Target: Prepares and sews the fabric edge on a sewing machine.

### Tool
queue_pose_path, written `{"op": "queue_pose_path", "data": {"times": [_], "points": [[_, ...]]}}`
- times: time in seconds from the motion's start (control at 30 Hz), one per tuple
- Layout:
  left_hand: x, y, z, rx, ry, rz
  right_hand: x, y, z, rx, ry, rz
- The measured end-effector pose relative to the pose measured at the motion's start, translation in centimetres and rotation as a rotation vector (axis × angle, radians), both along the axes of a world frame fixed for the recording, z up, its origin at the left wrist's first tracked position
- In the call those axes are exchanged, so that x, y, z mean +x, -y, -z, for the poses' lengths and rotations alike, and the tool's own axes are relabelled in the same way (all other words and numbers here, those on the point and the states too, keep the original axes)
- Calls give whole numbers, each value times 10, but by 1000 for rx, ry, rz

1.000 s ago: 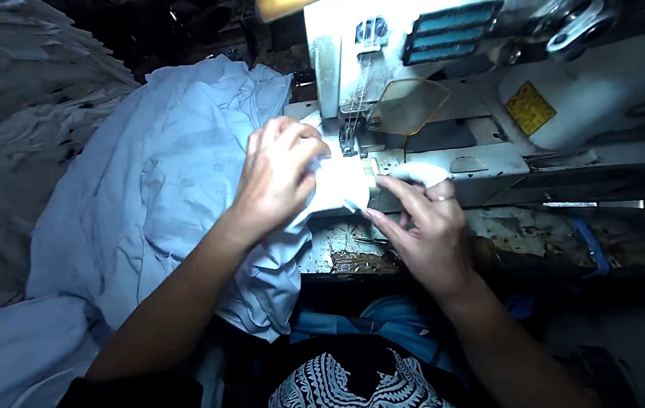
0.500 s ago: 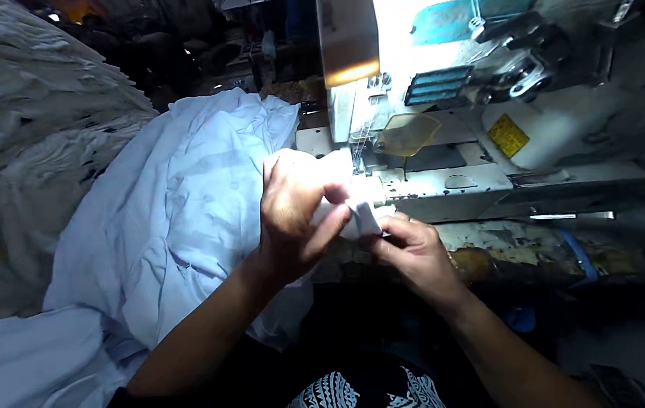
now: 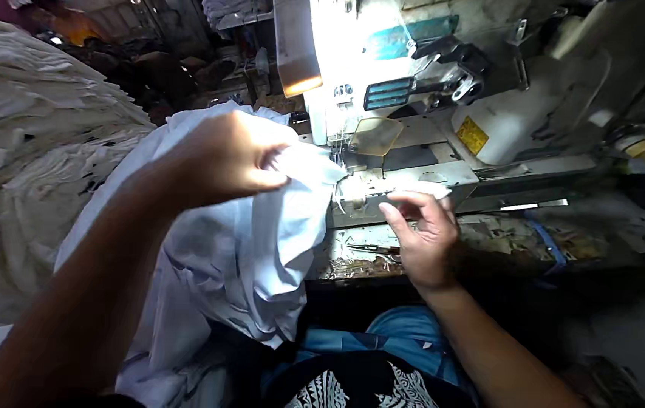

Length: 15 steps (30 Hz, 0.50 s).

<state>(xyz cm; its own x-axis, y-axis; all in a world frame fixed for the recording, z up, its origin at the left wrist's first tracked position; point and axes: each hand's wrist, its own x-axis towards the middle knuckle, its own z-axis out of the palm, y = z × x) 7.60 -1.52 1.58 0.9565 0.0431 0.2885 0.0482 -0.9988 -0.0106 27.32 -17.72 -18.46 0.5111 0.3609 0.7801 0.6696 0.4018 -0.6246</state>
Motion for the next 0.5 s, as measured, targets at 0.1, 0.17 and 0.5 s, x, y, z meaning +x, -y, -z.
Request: {"op": "queue_pose_path", "data": {"times": [0.1, 0.17, 0.5], "points": [[0, -12, -2, 15, 74, -187, 7, -33, 1, -13, 242, 245], [1, -12, 6, 43, 151, -218, 7, -53, -6, -46, 372, 315], [6, -14, 27, 308, 261, -176, 14, -55, -26, -223, 291, 11]]}}
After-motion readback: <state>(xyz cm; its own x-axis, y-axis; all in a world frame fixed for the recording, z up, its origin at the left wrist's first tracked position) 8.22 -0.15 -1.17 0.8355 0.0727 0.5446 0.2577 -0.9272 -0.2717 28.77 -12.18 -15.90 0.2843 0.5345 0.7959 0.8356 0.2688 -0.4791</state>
